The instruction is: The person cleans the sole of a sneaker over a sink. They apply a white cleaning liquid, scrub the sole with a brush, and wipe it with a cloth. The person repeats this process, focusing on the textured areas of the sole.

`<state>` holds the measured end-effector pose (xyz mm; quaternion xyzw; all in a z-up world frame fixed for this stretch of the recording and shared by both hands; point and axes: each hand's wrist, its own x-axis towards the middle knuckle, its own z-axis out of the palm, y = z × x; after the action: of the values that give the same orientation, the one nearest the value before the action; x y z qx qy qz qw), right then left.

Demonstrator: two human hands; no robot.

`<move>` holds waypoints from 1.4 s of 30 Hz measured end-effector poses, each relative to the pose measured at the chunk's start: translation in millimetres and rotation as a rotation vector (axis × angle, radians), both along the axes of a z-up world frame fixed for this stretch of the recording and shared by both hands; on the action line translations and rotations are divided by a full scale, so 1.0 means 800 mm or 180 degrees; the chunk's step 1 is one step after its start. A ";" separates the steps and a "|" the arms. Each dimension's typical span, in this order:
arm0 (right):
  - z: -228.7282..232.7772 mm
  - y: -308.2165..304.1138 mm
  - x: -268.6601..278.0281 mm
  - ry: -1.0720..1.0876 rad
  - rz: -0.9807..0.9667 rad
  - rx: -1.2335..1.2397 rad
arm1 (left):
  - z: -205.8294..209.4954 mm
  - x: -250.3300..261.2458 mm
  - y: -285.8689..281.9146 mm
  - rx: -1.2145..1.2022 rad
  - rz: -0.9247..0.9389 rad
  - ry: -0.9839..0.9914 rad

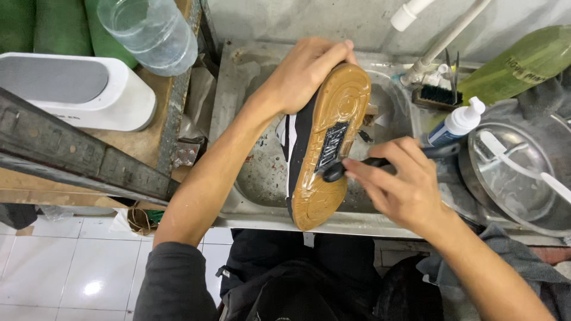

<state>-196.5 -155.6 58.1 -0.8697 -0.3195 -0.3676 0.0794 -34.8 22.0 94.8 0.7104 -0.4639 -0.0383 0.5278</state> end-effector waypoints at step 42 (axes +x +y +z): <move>-0.102 -0.356 -0.141 0.2556 -0.3555 -0.1022 | 0.002 -0.005 0.004 -0.0084 0.0009 -0.0370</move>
<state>-309.4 -440.2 -23.3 -0.9730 0.1783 0.0475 -0.1385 -38.9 24.8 96.7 0.7050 -0.4933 0.0099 0.5094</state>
